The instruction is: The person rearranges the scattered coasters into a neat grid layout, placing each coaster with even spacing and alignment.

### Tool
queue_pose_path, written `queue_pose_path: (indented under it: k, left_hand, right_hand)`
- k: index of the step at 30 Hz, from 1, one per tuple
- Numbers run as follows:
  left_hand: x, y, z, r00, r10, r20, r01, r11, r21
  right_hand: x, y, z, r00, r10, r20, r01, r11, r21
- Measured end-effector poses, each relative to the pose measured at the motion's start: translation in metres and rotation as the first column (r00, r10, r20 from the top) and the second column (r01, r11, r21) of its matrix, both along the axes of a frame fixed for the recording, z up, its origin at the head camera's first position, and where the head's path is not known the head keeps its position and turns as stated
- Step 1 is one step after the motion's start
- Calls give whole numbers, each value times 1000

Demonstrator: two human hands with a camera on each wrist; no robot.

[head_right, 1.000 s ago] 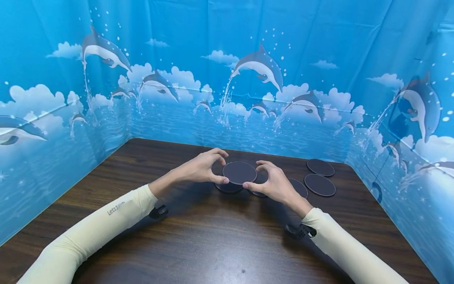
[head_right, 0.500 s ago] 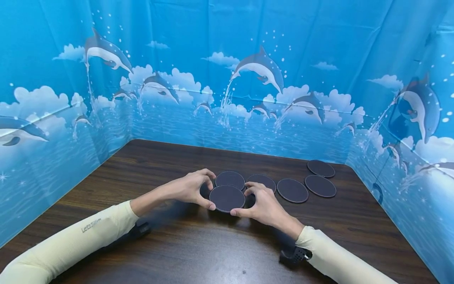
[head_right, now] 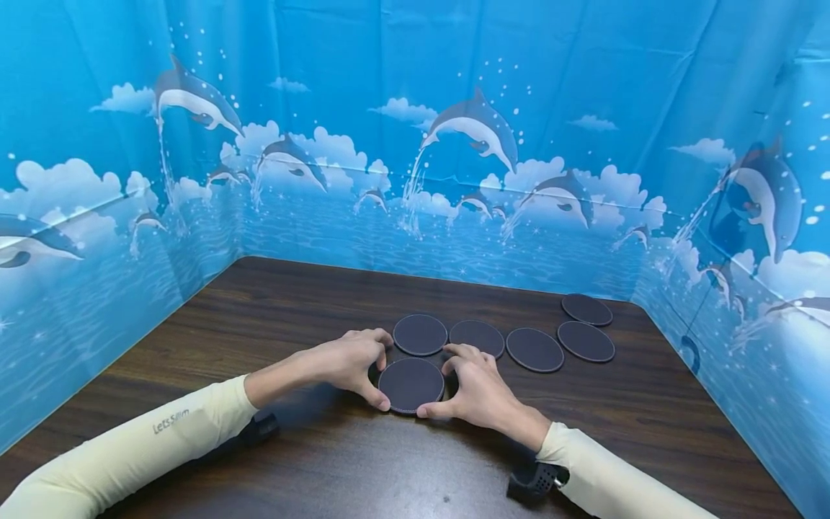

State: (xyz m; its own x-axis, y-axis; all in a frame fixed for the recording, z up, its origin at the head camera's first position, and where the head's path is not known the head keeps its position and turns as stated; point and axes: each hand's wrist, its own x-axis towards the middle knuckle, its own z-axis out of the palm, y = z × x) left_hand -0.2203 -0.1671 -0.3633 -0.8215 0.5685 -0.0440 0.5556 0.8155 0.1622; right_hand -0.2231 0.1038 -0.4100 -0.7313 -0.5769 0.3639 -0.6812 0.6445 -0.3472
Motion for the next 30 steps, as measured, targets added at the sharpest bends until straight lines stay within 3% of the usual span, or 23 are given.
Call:
queue_pose_path:
  k: [5, 13, 18, 30]
  left_hand:
    - [1, 7, -1, 999, 29, -13, -30, 999, -43]
    - [7, 10, 1, 998, 13, -62, -21, 991, -134]
    - [9, 11, 2, 998, 16, -63, -27, 986, -167]
    - [10, 21, 13, 992, -5, -123, -9, 994, -113]
  right_hand:
    - [0, 0, -1, 999, -24, -22, 25, 999, 42]
    - [3, 0, 6, 996, -3, -90, 17, 988, 155]
    - [3, 3, 14, 997, -15, -81, 30, 980, 194]
    - [-7, 37, 42, 989, -108, -100, 124, 978, 165]
